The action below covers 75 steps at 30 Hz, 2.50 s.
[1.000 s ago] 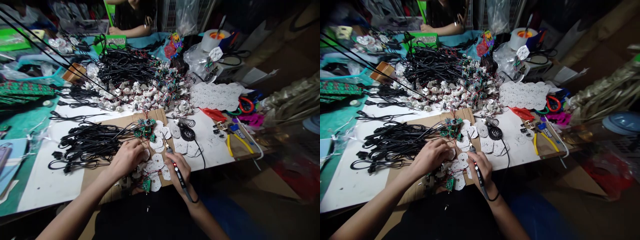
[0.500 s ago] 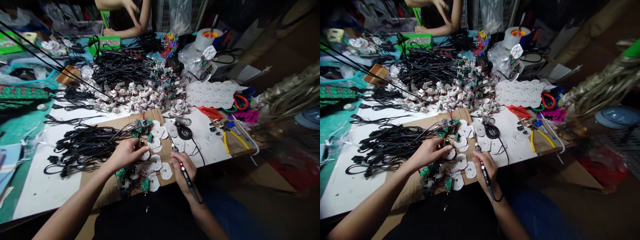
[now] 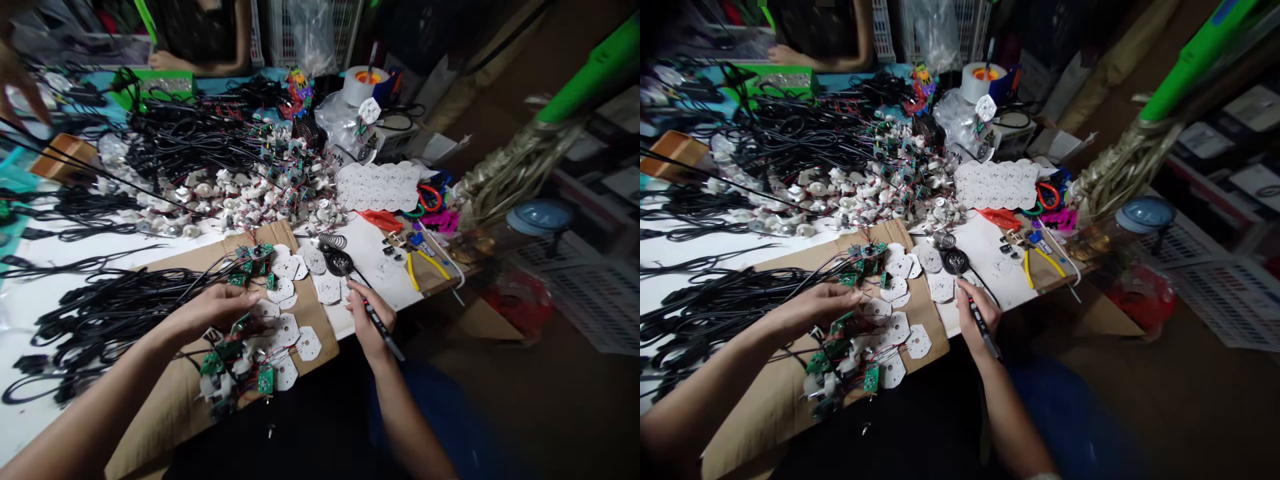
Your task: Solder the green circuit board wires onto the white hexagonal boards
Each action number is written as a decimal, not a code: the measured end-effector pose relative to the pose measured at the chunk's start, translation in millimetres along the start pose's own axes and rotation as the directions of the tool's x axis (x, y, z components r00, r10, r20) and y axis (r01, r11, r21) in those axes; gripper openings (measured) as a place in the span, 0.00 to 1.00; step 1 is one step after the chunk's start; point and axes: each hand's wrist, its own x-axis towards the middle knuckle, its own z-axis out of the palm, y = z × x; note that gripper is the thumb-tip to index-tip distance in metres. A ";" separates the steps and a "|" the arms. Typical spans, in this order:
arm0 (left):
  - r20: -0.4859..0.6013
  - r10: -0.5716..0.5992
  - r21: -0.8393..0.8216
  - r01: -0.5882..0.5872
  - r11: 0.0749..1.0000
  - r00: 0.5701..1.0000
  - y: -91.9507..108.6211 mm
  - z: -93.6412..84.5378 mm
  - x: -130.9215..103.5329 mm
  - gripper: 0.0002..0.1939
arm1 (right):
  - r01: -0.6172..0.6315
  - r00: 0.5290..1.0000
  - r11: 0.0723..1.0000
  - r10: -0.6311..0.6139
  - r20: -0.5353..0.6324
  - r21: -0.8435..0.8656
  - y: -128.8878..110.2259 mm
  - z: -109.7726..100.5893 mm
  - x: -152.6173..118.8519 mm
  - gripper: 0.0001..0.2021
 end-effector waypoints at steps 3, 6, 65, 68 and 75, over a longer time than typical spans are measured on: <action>0.137 -0.021 -0.064 0.030 0.997 0.990 2.8 2.9 1.3 0.27 | 0.038 0.999 0.999 -0.038 0.020 0.000 4.8 4.8 1.4 0.12; 0.115 0.038 -0.088 -0.028 0.996 0.993 5.0 7.6 4.1 0.28 | 0.100 0.995 0.995 -0.100 0.016 -0.007 8.0 11.6 4.2 0.12; -0.029 0.612 0.685 -0.430 0.588 0.791 -37.9 46.9 17.2 0.08 | 0.253 0.902 0.967 -0.235 0.361 -0.001 -26.2 61.5 -46.9 0.17; -0.080 0.585 0.676 -0.387 0.626 0.807 -41.0 46.3 12.7 0.10 | 0.274 0.903 0.961 -0.246 0.352 -0.032 -23.0 64.3 -48.4 0.18; -0.050 0.572 0.571 -0.446 0.689 0.819 -40.3 49.4 10.1 0.09 | 0.329 0.891 0.944 -0.312 0.330 0.005 -27.5 71.6 -38.6 0.18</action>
